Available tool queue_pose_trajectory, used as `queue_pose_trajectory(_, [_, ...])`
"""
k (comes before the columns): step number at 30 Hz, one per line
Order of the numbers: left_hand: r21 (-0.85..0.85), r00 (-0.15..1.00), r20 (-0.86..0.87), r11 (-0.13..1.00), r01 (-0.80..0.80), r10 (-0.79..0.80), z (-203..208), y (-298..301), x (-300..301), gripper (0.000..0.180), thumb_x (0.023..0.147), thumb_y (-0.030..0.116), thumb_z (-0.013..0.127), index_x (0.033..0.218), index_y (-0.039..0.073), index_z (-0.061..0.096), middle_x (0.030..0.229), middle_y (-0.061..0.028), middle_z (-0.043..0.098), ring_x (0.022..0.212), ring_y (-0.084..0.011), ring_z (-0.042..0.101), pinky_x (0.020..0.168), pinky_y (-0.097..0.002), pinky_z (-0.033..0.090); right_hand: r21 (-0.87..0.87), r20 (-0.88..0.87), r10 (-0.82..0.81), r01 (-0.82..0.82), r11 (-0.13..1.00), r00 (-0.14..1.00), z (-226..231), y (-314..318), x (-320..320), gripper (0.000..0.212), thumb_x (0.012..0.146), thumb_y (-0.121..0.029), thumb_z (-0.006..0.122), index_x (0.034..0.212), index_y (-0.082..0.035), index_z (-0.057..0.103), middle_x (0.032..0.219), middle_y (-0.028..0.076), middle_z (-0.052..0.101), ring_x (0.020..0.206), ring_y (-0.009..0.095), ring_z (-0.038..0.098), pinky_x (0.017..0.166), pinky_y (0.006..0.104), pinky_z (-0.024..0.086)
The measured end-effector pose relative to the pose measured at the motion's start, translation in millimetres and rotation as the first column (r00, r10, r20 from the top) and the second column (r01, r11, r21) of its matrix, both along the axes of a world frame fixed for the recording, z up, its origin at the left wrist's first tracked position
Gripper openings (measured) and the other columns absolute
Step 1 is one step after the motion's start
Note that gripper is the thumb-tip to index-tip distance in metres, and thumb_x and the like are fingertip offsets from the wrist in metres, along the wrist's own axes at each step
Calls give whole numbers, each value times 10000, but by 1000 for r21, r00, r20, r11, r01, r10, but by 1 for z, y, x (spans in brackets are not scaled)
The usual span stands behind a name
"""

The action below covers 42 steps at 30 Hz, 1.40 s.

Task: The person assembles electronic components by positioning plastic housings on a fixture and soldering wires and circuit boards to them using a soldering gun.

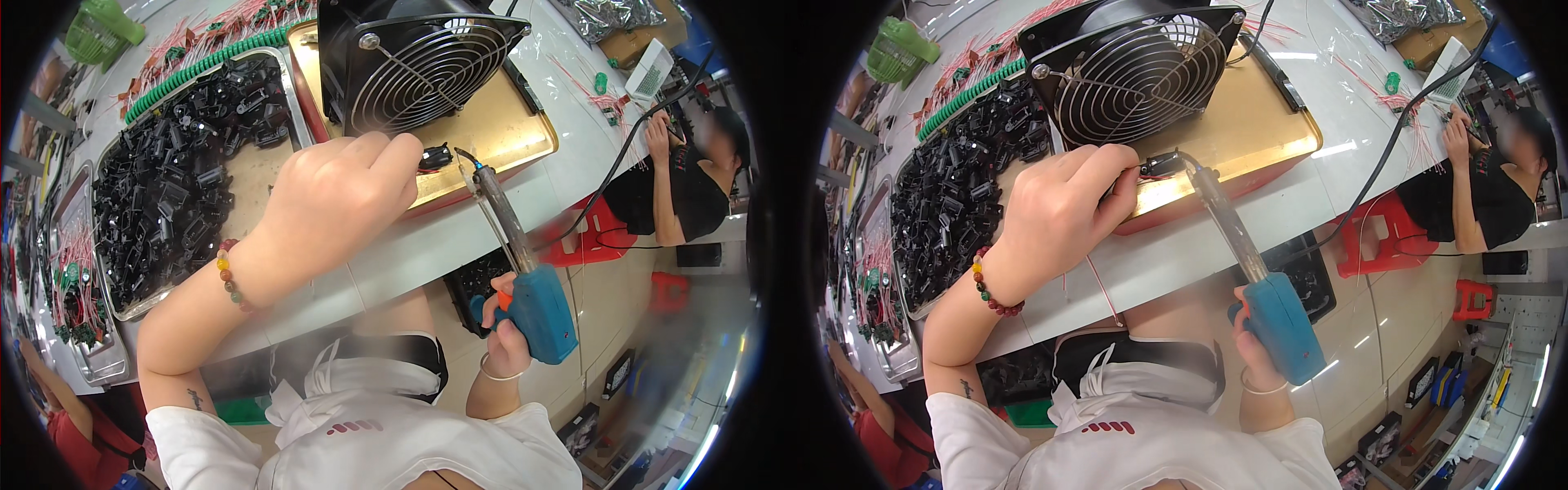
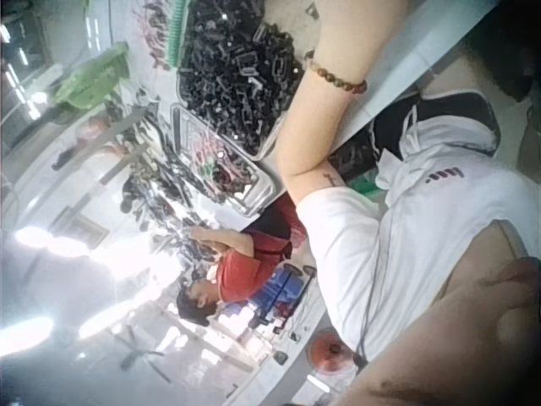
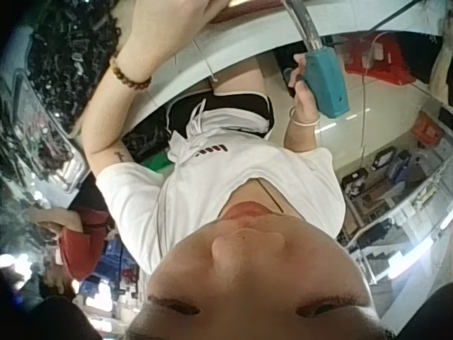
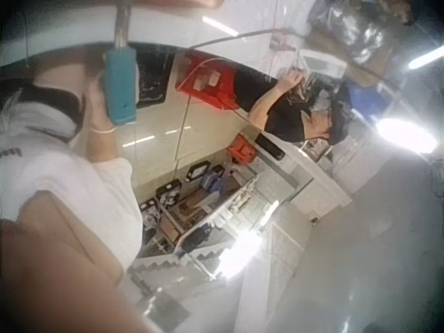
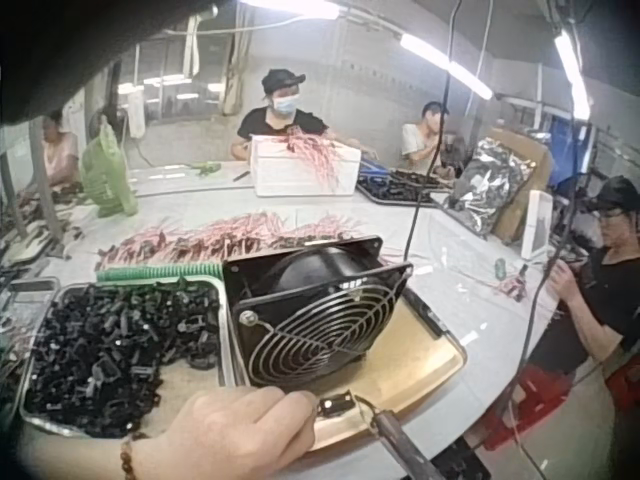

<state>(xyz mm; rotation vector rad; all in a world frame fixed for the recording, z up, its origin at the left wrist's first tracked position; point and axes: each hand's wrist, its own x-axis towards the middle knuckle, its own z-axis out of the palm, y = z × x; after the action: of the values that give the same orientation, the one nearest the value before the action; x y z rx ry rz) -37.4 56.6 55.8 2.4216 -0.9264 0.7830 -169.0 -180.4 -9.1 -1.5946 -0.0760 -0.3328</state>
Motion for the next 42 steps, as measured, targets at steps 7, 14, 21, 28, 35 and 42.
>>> queue_pose_trajectory(7, [20,1000,0,1000,-5,5,-1,1,0,115,756,26,672,851,45,610,658,-67,583,549,-211,587,487,-318,467,25,1,-13,13,1000,1000,2,4,2,498,715,-243,654,1094,63,549,1031,202,579,524,188,512,476,262,388])
queue_pose_trajectory(14, [15,1000,9,1000,-2,2,0,2,1,114,756,25,670,849,48,610,647,-64,570,542,-207,581,479,-317,462,73,-22,-69,70,995,997,5,10,2,484,706,-239,649,1068,66,551,1020,206,583,513,185,509,474,259,383])
queue_pose_trajectory(21, [17,1000,6,1000,-10,10,0,1,0,113,755,28,674,849,47,614,651,-65,570,539,-207,579,479,-312,461,99,-1,-87,86,991,996,6,11,3,483,699,-233,645,1067,66,550,1015,213,586,495,184,501,474,256,379])
queue_pose_trajectory(28, [31,925,373,998,60,-68,4,5,2,258,648,42,700,903,75,683,972,-26,591,822,-250,579,585,-323,490,90,23,-70,68,994,997,3,6,2,489,699,-220,638,1082,70,545,1028,218,580,496,187,501,467,254,375])
queue_pose_trajectory(35, [255,929,350,942,-219,121,6,1,-16,310,628,171,651,934,160,702,917,24,502,920,-187,455,776,-323,293,118,31,-16,13,993,999,0,-2,-1,495,712,-211,625,1112,68,539,1055,232,567,508,190,502,475,265,381])
queue_pose_trajectory(42, [184,964,227,966,-181,137,15,-1,-16,243,618,118,682,858,144,691,802,9,425,795,-181,435,677,-323,280,163,-34,-18,23,986,999,7,1,-1,419,754,-250,736,963,97,629,965,166,617,677,192,591,558,267,458])
